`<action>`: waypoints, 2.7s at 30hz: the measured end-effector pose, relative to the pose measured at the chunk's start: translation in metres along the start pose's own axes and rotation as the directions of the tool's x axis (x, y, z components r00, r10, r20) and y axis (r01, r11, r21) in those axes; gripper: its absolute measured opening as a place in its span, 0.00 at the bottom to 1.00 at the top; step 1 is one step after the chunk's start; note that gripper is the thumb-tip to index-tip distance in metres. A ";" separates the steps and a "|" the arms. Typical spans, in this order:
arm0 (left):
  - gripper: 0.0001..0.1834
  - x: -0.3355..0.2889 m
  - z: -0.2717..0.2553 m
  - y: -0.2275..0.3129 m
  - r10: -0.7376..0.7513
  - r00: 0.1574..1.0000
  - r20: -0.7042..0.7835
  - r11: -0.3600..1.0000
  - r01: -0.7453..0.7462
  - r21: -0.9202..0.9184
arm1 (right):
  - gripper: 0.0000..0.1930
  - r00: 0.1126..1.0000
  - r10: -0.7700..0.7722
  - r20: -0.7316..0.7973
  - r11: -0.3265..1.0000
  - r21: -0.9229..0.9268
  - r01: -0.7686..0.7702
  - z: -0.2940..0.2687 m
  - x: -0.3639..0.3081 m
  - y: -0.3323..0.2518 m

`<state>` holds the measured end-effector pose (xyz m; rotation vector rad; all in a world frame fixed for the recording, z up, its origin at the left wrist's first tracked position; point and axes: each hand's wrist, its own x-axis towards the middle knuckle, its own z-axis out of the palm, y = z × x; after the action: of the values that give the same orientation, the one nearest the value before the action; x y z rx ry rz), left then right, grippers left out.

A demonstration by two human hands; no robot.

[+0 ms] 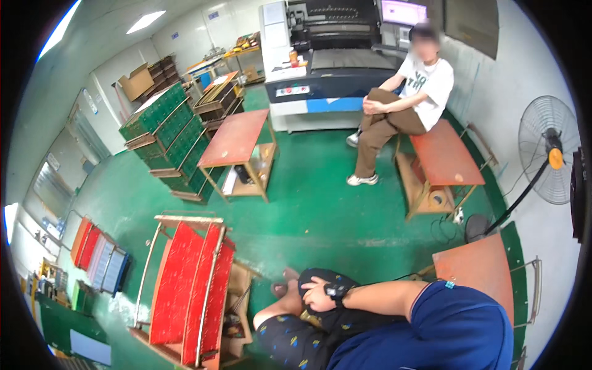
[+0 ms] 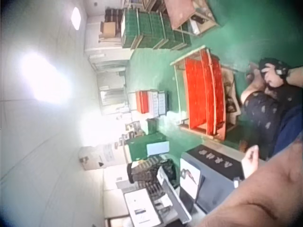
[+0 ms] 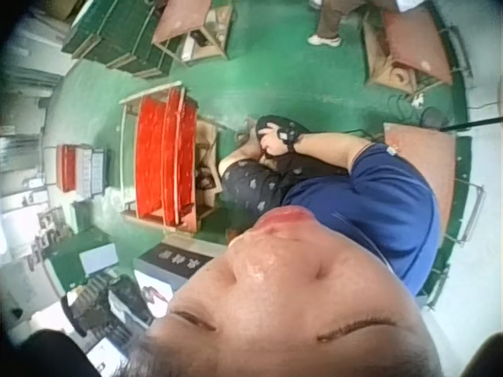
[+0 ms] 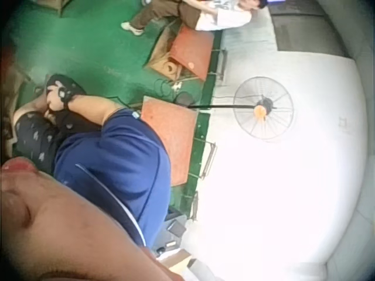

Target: Operating a machine to process and organize printed circuit boards.

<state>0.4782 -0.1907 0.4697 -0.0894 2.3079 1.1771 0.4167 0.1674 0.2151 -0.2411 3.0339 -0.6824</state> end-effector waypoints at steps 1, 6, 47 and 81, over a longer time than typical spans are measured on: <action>0.18 0.005 0.005 0.000 0.001 1.000 -0.001 1.000 -0.001 0.010 | 0.10 1.000 0.002 0.005 1.000 -0.001 -0.002 0.000 0.002 0.002; 0.16 0.004 0.019 0.007 -0.083 0.997 0.010 0.996 0.082 0.024 | 0.09 0.999 0.007 0.036 1.000 -0.004 -0.007 -0.015 0.002 -0.001; 0.15 0.107 -0.019 -0.011 0.405 0.870 0.281 0.772 -0.490 0.403 | 0.12 0.997 0.075 0.019 0.983 -0.170 -0.070 -0.002 0.017 0.003; 0.15 0.126 -0.035 -0.049 0.382 0.902 0.202 0.680 -0.422 0.600 | 0.06 0.954 0.105 -0.280 0.994 0.055 -0.093 0.035 0.017 0.027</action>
<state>0.3701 -0.2248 0.3882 0.7355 2.6159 0.4897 0.3976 0.1743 0.1723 0.0126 3.2665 -0.8368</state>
